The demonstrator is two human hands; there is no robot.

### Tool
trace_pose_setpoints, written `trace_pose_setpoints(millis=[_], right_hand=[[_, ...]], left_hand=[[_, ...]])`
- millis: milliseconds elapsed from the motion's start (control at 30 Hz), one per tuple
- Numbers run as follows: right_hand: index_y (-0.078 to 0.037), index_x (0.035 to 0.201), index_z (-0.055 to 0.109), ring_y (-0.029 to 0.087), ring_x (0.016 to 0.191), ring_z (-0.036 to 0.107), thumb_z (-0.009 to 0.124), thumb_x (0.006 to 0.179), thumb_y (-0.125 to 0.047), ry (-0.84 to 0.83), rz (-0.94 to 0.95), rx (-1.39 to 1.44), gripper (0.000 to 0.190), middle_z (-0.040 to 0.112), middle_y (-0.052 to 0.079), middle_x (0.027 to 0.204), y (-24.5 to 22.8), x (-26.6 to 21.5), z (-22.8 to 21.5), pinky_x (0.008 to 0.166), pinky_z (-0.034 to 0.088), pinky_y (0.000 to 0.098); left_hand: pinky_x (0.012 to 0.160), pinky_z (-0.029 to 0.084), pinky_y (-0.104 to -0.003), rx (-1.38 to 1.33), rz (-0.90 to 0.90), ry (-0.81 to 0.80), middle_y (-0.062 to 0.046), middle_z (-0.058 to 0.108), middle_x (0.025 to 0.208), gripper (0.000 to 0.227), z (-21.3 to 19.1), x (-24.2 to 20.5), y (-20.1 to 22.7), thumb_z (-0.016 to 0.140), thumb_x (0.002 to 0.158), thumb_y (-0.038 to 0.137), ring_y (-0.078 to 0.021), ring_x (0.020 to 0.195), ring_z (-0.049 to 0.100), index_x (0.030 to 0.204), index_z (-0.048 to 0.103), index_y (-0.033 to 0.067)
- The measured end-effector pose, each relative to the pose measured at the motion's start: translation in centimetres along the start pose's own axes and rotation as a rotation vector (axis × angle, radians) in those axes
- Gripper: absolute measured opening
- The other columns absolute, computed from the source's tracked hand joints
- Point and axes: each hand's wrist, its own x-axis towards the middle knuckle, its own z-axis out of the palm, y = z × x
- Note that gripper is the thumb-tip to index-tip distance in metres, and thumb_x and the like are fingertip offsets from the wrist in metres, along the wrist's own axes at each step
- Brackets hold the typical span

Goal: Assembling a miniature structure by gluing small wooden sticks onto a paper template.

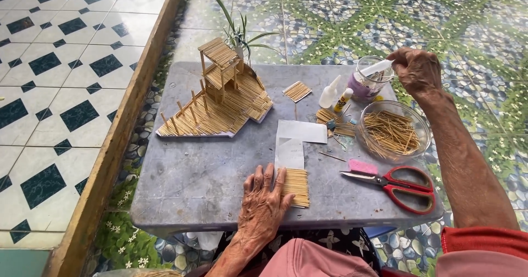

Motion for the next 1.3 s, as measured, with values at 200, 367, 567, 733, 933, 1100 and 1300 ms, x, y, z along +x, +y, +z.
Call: trace_pose_setpoints(millis=[200, 367, 567, 733, 933, 1100, 1300], right_hand=[[-0.012, 0.086, 0.065, 0.014, 0.067, 0.058, 0.061, 0.076, 0.001, 0.043, -0.029, 0.091, 0.017, 0.062, 0.004, 0.077, 1.5, -0.2, 0.6, 0.067, 0.047, 0.0270], [-0.010, 0.086, 0.066, 0.012, 0.063, 0.055, 0.061, 0.075, -0.002, 0.054, -0.042, 0.138, 0.015, 0.061, 0.003, 0.072, 0.9, 0.1, -0.1, 0.060, 0.044, 0.0235], [0.004, 0.090, 0.060, 0.022, 0.062, 0.057, 0.063, 0.082, 0.000, -0.063, -0.086, 0.371, 0.010, 0.060, 0.016, 0.081, -8.6, -5.3, -2.9, 0.054, 0.049, 0.0289], [-0.012, 0.075, 0.062, 0.012, 0.058, 0.063, 0.061, 0.073, -0.014, -0.580, -0.089, 0.182, 0.004, 0.065, 0.003, 0.077, -12.0, -11.1, -0.5, 0.049, 0.052, 0.0207], [-0.015, 0.070, 0.062, 0.020, 0.069, 0.060, 0.061, 0.072, -0.032, -0.621, 0.040, 0.068, 0.017, 0.063, 0.003, 0.071, -12.0, -12.7, 0.2, 0.062, 0.046, 0.0296], [-0.012, 0.072, 0.059, 0.023, 0.075, 0.061, 0.055, 0.075, -0.024, -0.680, -0.014, 0.013, 0.013, 0.062, 0.008, 0.074, -12.3, -13.1, 0.1, 0.066, 0.046, 0.0326], [-0.009, 0.079, 0.053, 0.027, 0.068, 0.060, 0.049, 0.079, -0.025, -0.728, -0.003, 0.225, 0.016, 0.059, 0.013, 0.070, -11.9, -13.3, 0.4, 0.062, 0.046, 0.0371]], left_hand=[[0.088, 0.026, -0.041, 0.028, 0.006, 0.006, -0.014, 0.038, 0.119, 0.054, 0.0, -0.1, 0.0, 0.049, 0.077, 0.040, -0.0319, 0.108, 0.034, 0.120, 0.040, 0.0079], [0.088, 0.026, -0.041, 0.018, 0.005, -0.007, -0.014, 0.037, 0.119, 0.053, -0.1, 0.2, 0.0, 0.047, 0.078, 0.040, -0.0322, 0.108, 0.034, 0.120, 0.040, 0.0077], [0.087, 0.028, -0.041, 0.006, -0.005, -0.023, -0.014, 0.038, 0.118, 0.054, -0.6, -0.1, 0.2, 0.051, 0.077, 0.038, -0.0320, 0.107, 0.034, 0.120, 0.041, 0.0070], [0.088, 0.027, -0.040, -0.013, 0.000, 0.017, -0.014, 0.039, 0.117, 0.052, -0.6, 0.0, 0.1, 0.052, 0.077, 0.037, -0.0319, 0.107, 0.036, 0.117, 0.044, 0.0065], [0.090, 0.024, -0.042, -0.123, -0.035, -0.023, -0.019, 0.039, 0.113, 0.047, -0.8, 0.0, 0.2, 0.043, 0.082, 0.036, -0.0336, 0.109, 0.034, 0.117, 0.041, 0.0057], [0.090, 0.024, -0.041, -0.106, -0.029, -0.009, -0.018, 0.039, 0.113, 0.048, -0.4, -0.1, 0.2, 0.044, 0.082, 0.037, -0.0326, 0.109, 0.034, 0.118, 0.041, 0.0062], [0.090, 0.025, -0.042, -0.113, -0.032, 0.000, -0.018, 0.040, 0.113, 0.048, -0.4, 0.0, 0.1, 0.045, 0.081, 0.037, -0.0330, 0.109, 0.035, 0.117, 0.041, 0.0060]])
